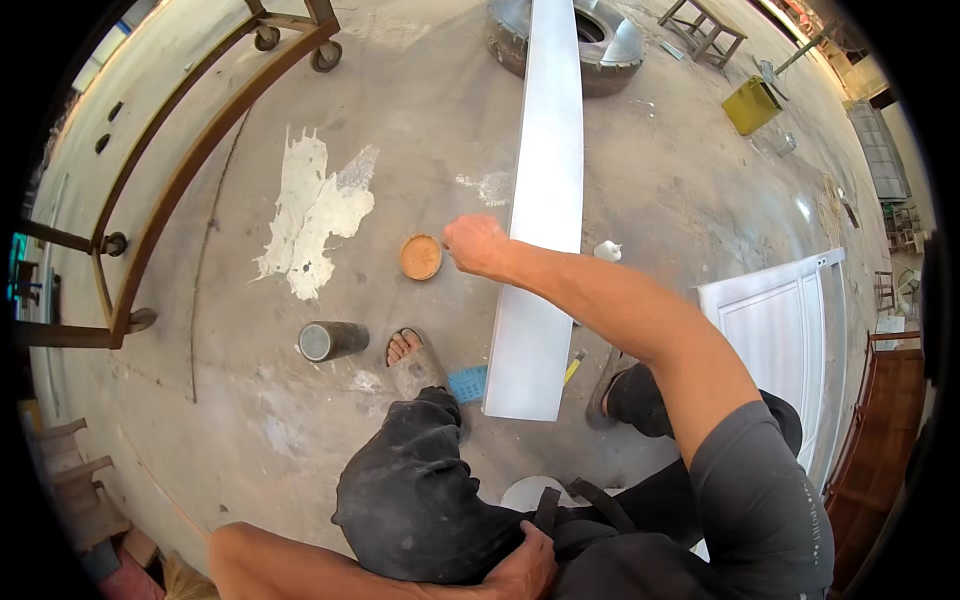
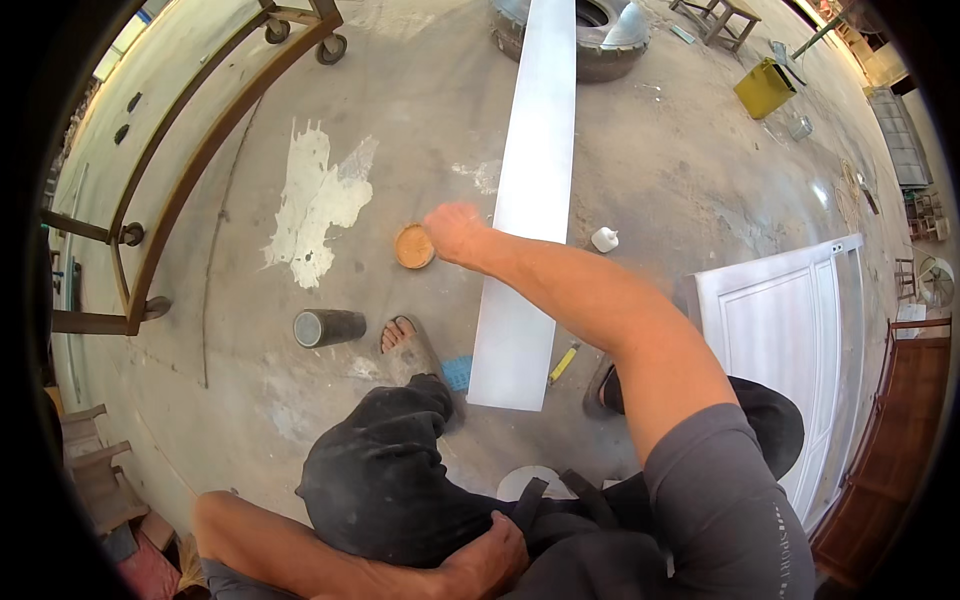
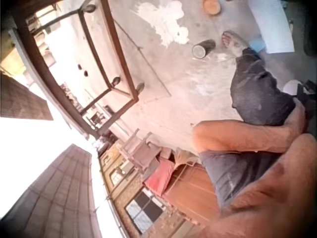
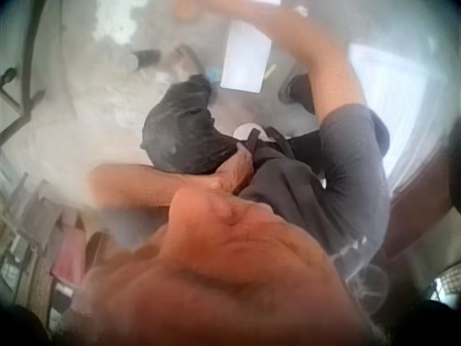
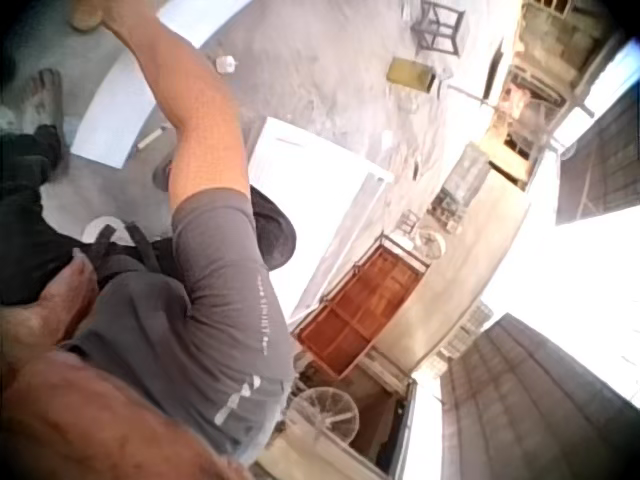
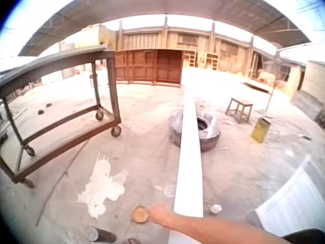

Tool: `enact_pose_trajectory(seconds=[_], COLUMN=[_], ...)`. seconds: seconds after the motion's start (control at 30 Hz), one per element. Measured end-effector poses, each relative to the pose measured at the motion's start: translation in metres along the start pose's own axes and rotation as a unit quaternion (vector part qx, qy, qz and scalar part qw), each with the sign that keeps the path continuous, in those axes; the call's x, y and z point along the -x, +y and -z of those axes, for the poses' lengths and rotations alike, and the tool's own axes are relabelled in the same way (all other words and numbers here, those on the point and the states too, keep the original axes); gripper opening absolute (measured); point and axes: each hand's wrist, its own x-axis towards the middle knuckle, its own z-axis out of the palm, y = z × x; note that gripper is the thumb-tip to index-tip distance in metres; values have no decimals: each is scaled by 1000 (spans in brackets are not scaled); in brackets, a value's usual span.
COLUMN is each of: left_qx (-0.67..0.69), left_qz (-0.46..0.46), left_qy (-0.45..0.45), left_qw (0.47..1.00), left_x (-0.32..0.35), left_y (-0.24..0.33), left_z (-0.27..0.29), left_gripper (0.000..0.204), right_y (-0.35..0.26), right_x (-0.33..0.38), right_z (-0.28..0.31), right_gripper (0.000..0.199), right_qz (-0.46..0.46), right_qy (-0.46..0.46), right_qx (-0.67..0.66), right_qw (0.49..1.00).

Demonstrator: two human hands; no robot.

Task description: The person sits on the floor and applies a white adhesive from a bottle onto a long, curved white board. They then use a small yellow tool to spread the glue evenly along the surface of the board.

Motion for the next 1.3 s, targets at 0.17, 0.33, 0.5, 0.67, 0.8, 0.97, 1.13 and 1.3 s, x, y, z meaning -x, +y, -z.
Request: enact_pose_trajectory(seconds=[0.17, 0.33, 0.5, 0.67, 0.8, 0.97, 1.13, 1.3], left_qx=[15, 33, -59, -61, -31, 35, 74, 96], left_qz=[119, 217, 300, 258, 230, 191, 185, 197], left_qy=[117, 126, 172, 218, 206, 247, 297, 260], left_qw=[986, 967, 937, 939, 951, 949, 934, 940], left_x=[31, 35, 39, 30, 30, 21, 0, -15], left_y=[-30, -55, -55, -55, -58, -48, -46, -40], left_z=[2, 3, -8, -8, 14, 24, 22, 22], left_gripper=[37, 43, 47, 50, 57, 56, 52, 53], right_y=[-7, -7, -37, -13, 11, 120, 162, 156], right_x=[-79, -115, -122, -107, -30, 110, 160, 158], right_z=[-88, -116, -96, -96, -9, 25, -8, -34], right_gripper=[15, 19, 21, 21, 19, 9, 11, 10], right_qz=[-5, 15, 85, 47, 127, 63, -25, -20], right_qy=[16, -7, -32, 29, 105, 198, 236, 300], right_qx=[6, 58, 75, 2, -227, -333, -325, -358], right_qw=[1000, 998, 993, 998, 960, 920, 916, 884])
